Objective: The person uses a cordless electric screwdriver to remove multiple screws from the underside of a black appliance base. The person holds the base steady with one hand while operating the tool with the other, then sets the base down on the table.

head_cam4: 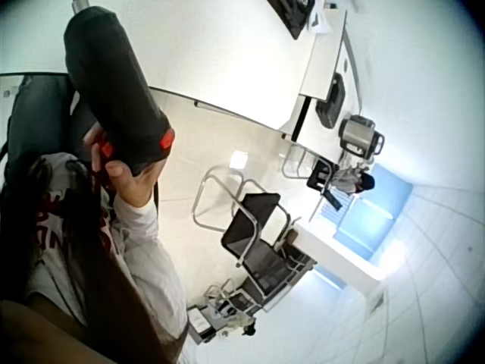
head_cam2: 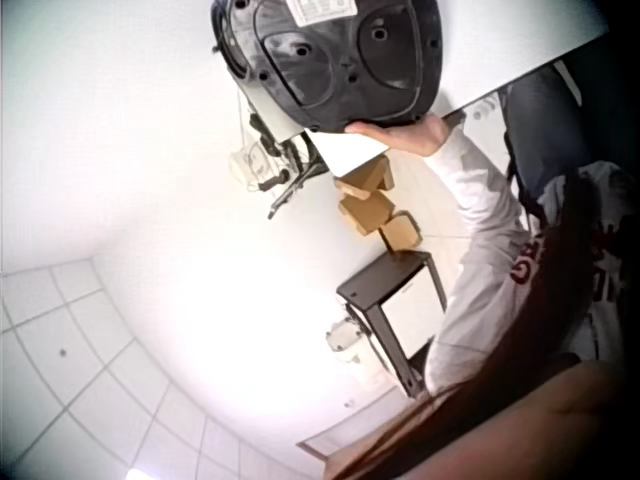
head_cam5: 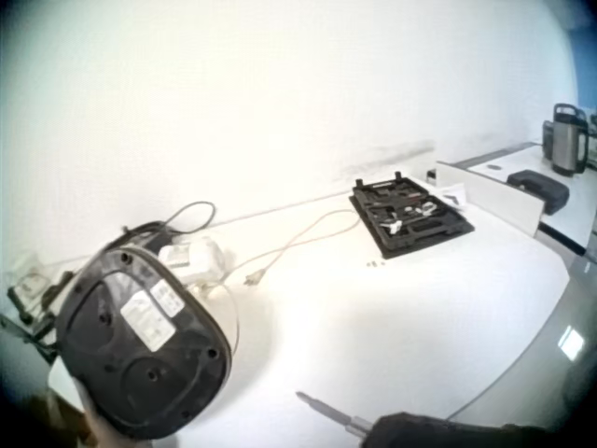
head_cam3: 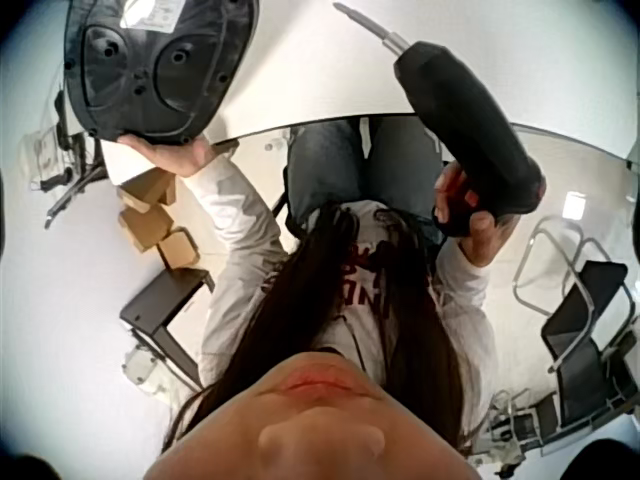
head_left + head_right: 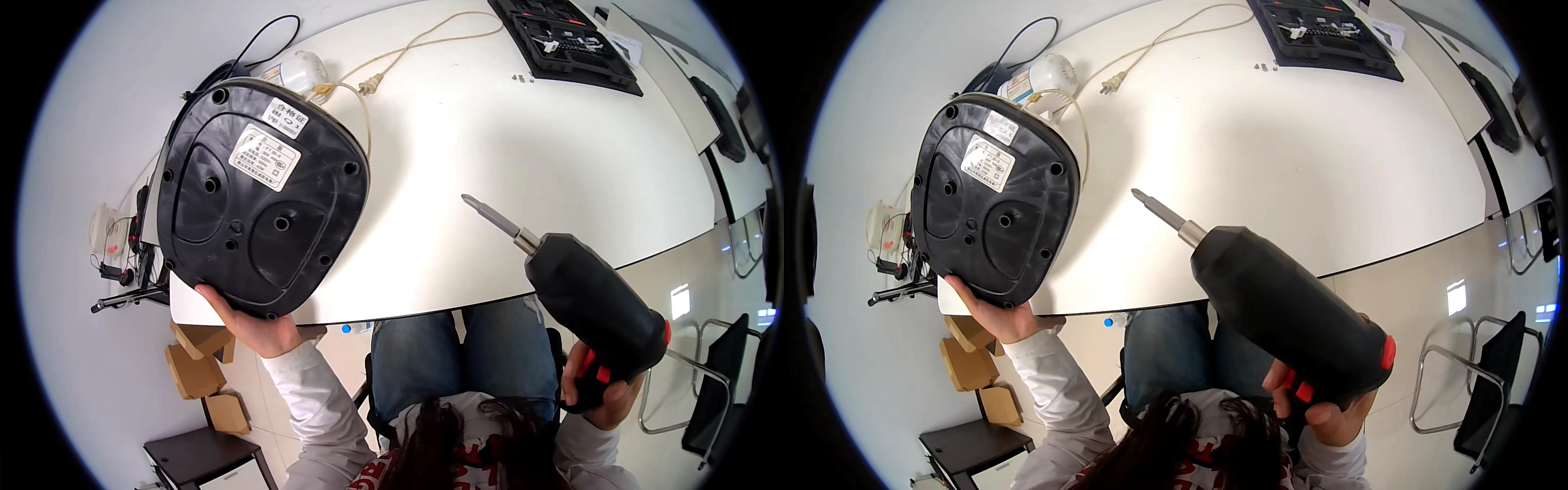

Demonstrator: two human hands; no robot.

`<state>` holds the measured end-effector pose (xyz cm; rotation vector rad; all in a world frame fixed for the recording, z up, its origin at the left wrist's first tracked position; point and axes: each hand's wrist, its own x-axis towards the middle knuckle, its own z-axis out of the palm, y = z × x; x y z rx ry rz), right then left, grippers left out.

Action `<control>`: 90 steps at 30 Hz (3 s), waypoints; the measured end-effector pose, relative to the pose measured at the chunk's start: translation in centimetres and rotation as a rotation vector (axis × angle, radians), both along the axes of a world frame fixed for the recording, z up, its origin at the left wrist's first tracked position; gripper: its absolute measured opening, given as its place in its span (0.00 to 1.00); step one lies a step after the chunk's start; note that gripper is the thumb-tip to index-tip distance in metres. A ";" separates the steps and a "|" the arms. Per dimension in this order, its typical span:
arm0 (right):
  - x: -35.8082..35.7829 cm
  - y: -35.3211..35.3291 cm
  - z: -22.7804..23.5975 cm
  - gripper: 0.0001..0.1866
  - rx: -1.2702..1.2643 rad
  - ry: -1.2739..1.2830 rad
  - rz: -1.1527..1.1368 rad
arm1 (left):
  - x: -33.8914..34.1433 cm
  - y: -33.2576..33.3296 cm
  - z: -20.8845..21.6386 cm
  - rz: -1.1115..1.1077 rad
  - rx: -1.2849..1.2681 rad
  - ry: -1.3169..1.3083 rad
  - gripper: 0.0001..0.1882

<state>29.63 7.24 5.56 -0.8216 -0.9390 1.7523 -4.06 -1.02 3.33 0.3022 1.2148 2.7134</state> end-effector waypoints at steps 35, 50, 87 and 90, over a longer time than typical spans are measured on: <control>-1.4 1.8 -2.2 0.34 -0.127 0.259 0.327 | 2.7 1.3 -2.6 -0.039 -0.006 -0.035 0.33; -1.9 1.2 -1.9 0.33 -0.153 0.415 0.218 | 1.9 0.7 -3.0 -0.085 0.055 -0.052 0.32; -6.7 0.8 -1.3 0.34 0.579 -0.441 0.139 | 2.5 1.5 -2.7 -0.038 0.075 -0.009 0.31; -6.7 0.6 -1.3 0.35 0.625 -0.507 0.148 | 2.6 1.5 -2.6 -0.037 0.072 -0.014 0.31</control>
